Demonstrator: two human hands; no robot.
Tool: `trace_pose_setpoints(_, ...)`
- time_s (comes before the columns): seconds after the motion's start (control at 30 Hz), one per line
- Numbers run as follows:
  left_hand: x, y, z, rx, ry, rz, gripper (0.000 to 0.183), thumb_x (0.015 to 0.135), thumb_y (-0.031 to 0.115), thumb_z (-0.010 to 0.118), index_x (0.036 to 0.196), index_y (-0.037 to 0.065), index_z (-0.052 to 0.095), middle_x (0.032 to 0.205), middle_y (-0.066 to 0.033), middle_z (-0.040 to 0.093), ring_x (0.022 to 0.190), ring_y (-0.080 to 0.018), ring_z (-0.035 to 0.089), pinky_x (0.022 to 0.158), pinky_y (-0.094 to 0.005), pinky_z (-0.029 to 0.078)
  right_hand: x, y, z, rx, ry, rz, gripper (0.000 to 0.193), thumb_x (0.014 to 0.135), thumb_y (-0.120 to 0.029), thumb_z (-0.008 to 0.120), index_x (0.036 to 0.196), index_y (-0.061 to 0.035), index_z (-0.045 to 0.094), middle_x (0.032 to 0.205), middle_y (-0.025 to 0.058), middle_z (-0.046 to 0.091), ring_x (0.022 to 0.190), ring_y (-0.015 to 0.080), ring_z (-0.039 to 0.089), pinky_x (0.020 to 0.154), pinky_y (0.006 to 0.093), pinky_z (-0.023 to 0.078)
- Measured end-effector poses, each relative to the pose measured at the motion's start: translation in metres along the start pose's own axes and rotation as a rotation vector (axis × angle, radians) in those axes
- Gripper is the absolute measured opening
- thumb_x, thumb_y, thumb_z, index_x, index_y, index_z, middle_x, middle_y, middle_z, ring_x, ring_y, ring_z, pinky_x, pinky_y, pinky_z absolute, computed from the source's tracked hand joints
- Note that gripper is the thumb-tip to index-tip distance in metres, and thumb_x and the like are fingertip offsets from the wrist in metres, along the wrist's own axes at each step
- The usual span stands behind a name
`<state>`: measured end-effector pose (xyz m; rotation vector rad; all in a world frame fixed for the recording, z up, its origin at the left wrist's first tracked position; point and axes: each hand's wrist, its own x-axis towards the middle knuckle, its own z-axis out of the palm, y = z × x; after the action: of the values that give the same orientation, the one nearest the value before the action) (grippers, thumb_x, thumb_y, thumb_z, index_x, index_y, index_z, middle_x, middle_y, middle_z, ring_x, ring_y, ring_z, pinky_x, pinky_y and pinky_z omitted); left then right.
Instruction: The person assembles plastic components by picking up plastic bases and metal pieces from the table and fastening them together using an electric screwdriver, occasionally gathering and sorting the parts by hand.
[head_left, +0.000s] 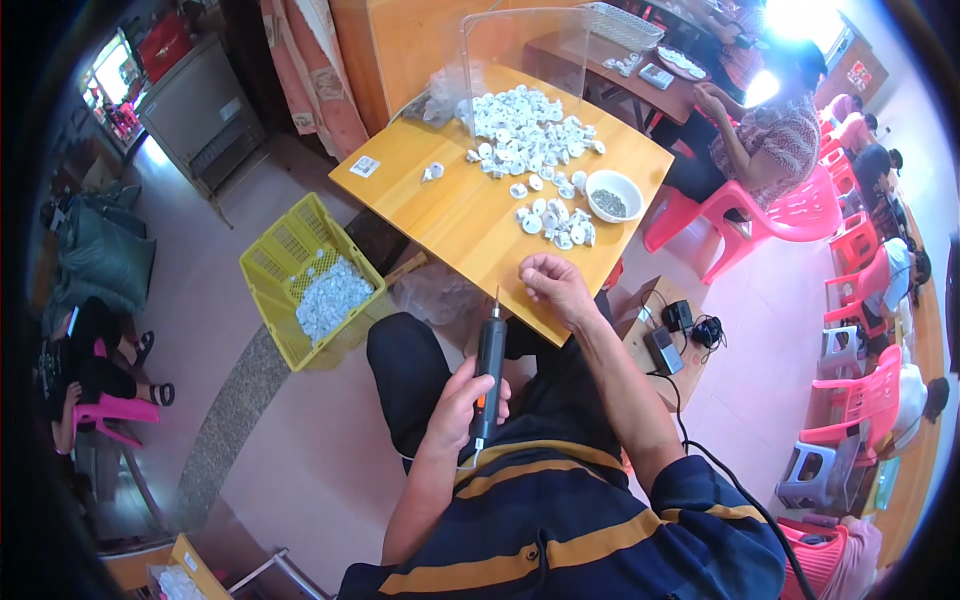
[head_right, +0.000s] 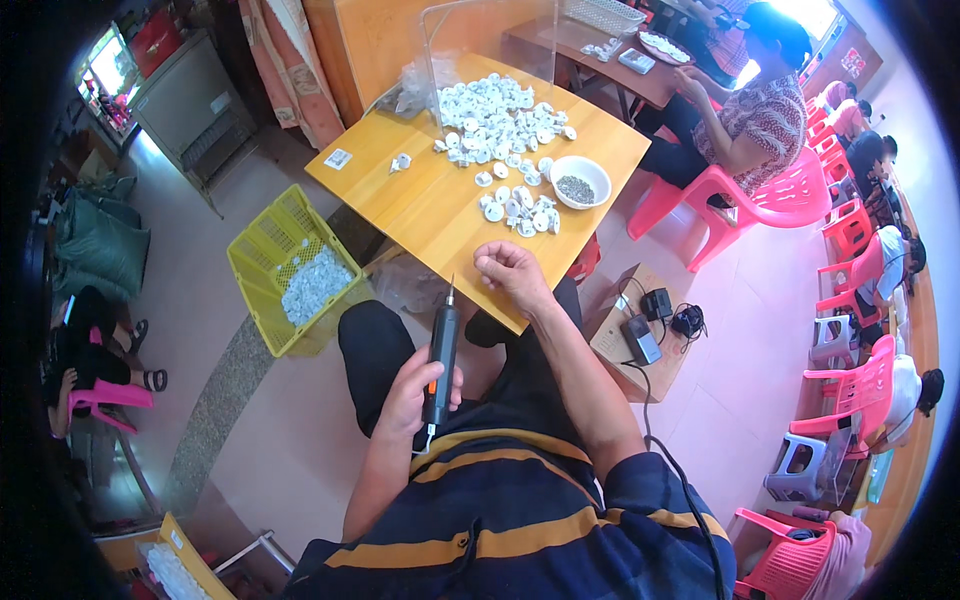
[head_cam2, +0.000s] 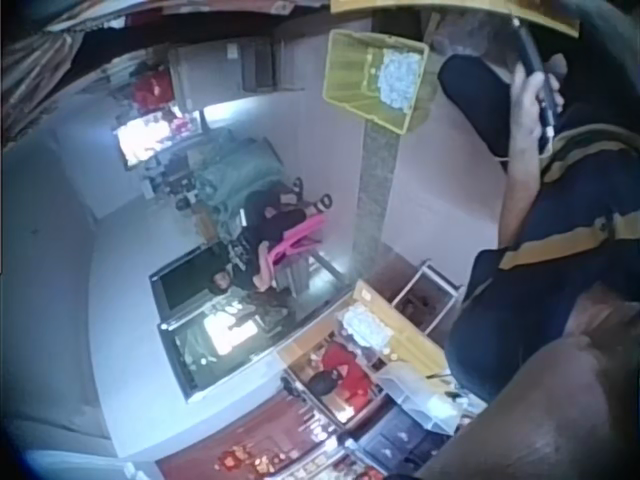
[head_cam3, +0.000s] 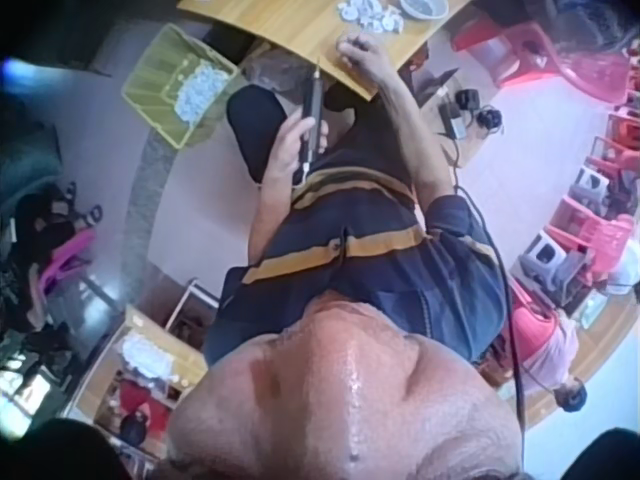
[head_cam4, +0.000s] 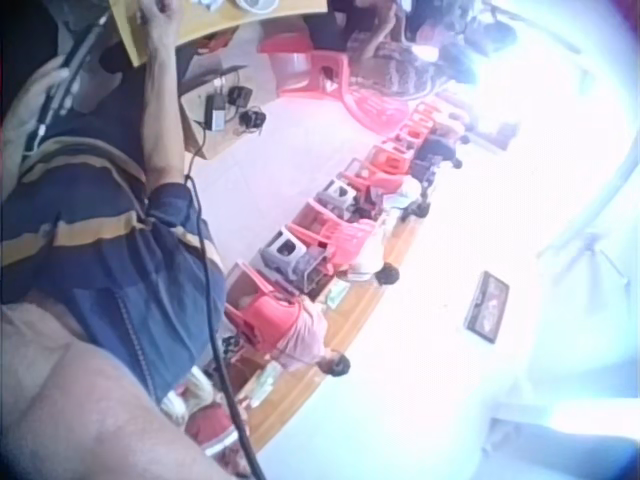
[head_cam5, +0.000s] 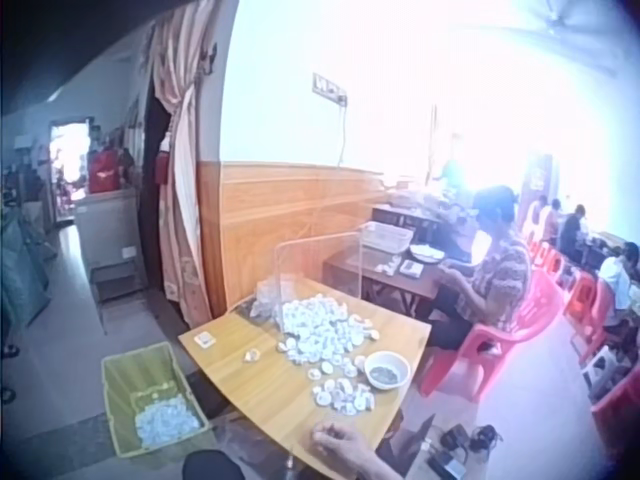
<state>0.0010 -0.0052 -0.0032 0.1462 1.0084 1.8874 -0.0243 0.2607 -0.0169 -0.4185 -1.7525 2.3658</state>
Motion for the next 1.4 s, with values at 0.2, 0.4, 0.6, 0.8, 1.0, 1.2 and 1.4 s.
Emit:
trace_pose_setpoints(0.2,-0.001,0.001,0.009,0.104,-0.035,0.031,0.037,0.097,0.018,0.052,0.131,0.004,0.046,0.090,-0.0097,0.065,0.068,-0.0152,0.065,0.062,-0.0276,0.055,-0.007,0.007,-0.002,0.079,-0.090,0.054,0.010,0.098,-0.014,0.067,0.102,-0.0062,0.068,0.084,-0.0011,0.066,0.072,0.0059,0.061,0.067,0.0193,0.051)
trace_pose_setpoints(0.4,-0.001,0.000,0.011,0.175,-0.024,0.026,0.040,0.096,0.015,0.053,0.133,0.004,0.044,0.089,-0.0091,0.064,0.067,-0.0137,0.064,0.062,-0.0270,0.054,-0.009,0.002,-0.004,0.147,-0.219,0.095,0.010,0.097,-0.012,0.067,0.103,-0.0037,0.069,0.090,0.0037,0.070,0.075,0.0080,0.064,0.070,0.0214,0.054)
trace_pose_setpoints(0.6,-0.001,0.000,0.013,0.222,-0.032,0.023,0.044,0.095,0.013,0.053,0.137,0.003,0.042,0.089,-0.0087,0.063,0.066,-0.0138,0.063,0.062,-0.0271,0.054,-0.008,-0.008,-0.007,0.191,-0.210,0.106,0.016,0.093,-0.006,0.070,0.108,-0.0044,0.066,0.089,0.0033,0.070,0.075,0.0098,0.067,0.067,0.0216,0.056)
trace_pose_setpoints(0.8,0.000,-0.001,0.010,0.305,-0.060,-0.003,0.045,0.095,0.013,0.054,0.137,0.002,0.043,0.088,-0.0081,0.062,0.066,-0.0133,0.062,0.062,-0.0263,0.054,-0.006,-0.022,-0.020,0.082,-0.290,0.169,0.018,0.091,-0.005,0.073,0.107,-0.0034,0.065,0.089,0.0043,0.070,0.075,0.0107,0.066,0.066,0.0218,0.054)
trace_pose_setpoints(1.0,-0.001,0.001,0.016,0.389,-0.068,-0.033,0.041,0.093,0.011,0.054,0.133,0.004,0.046,0.084,-0.0059,0.061,0.062,-0.0123,0.060,0.059,-0.0256,0.050,0.001,-0.033,-0.035,-0.042,-0.470,0.178,0.015,0.089,-0.004,0.074,0.102,-0.0033,0.067,0.087,0.0034,0.071,0.073,0.0098,0.065,0.064,0.0219,0.053)
trace_pose_setpoints(1.2,-0.001,-0.002,0.013,0.143,-0.143,-0.079,0.039,0.094,0.015,0.054,0.131,0.003,0.046,0.087,-0.0087,0.063,0.062,-0.0139,0.061,0.060,-0.0264,0.052,-0.004,-0.034,-0.038,-0.027,-0.503,0.172,0.013,0.089,-0.005,0.074,0.100,-0.0036,0.067,0.088,0.0034,0.071,0.074,0.0094,0.065,0.066,0.0216,0.053)
trace_pose_setpoints(1.4,-0.002,0.001,0.011,-0.013,-0.256,-0.109,0.037,0.095,0.017,0.053,0.129,0.003,0.047,0.088,-0.0095,0.064,0.062,-0.0147,0.062,0.059,-0.0265,0.053,-0.006,-0.038,-0.039,0.062,-0.558,0.128,0.014,0.089,-0.006,0.075,0.100,-0.0036,0.067,0.089,0.0035,0.071,0.076,0.0096,0.066,0.068,0.0227,0.053)
